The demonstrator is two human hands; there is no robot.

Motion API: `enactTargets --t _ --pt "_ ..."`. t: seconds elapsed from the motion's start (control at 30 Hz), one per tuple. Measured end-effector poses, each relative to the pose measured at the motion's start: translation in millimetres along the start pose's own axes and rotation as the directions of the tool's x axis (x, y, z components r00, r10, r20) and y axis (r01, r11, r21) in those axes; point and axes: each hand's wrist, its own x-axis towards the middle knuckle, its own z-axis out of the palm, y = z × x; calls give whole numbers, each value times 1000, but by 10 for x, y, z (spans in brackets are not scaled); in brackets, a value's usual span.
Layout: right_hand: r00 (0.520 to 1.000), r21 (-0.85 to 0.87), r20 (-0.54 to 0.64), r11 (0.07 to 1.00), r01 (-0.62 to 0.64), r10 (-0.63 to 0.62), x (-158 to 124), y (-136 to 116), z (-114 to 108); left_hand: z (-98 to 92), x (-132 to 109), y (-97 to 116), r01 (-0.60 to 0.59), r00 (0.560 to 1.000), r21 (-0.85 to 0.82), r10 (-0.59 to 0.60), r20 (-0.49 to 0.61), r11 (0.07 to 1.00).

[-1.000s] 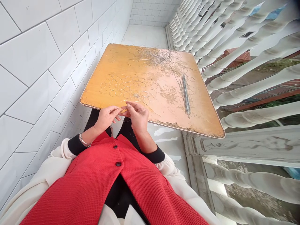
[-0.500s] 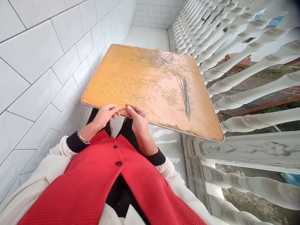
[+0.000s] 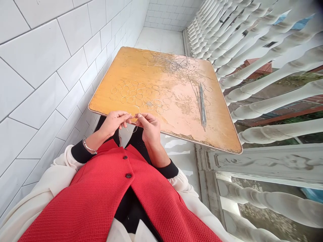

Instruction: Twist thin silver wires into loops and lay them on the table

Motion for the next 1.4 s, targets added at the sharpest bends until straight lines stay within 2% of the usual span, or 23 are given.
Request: enactTargets --t 0.2,0.37,0.53,0.7,0.8,0.97,1.17,1.27,1.4 --pt "1000 2 12 1000 1 -1 8 16 -10 6 -15 40 35 999 -6 -35 12 999" --pt "999 120 49 993 1 -7 -65 76 -69 -9 11 91 -66 991 -75 57 -121 995" --pt "985 22 170 1000 -9 5 -154 183 -61 -14 19 81 -97 981 -116 75 -176 988" --pt "988 65 146 996 -65 55 -147 149 -7 2 -39 102 -71 989 -69 62 -136 995" --pt "986 29 166 999 -25 20 -98 111 -18 12 -87 135 -42 996 -2 41 -81 999" --pt "962 -84 271 996 4 19 -36 89 -49 12 -131 137 -36 998 60 39 -41 998" --pt "974 -203 220 975 94 -48 -105 18 -10 -48 -119 120 -9 998 175 -3 69 985" --pt "979 -203 197 975 91 -51 -128 -3 -3 -65 -111 127 -12 999 171 4 44 985" --pt "972 -73 231 997 -13 29 -119 -1 -29 -54 -118 134 -17 1000 123 15 14 992"
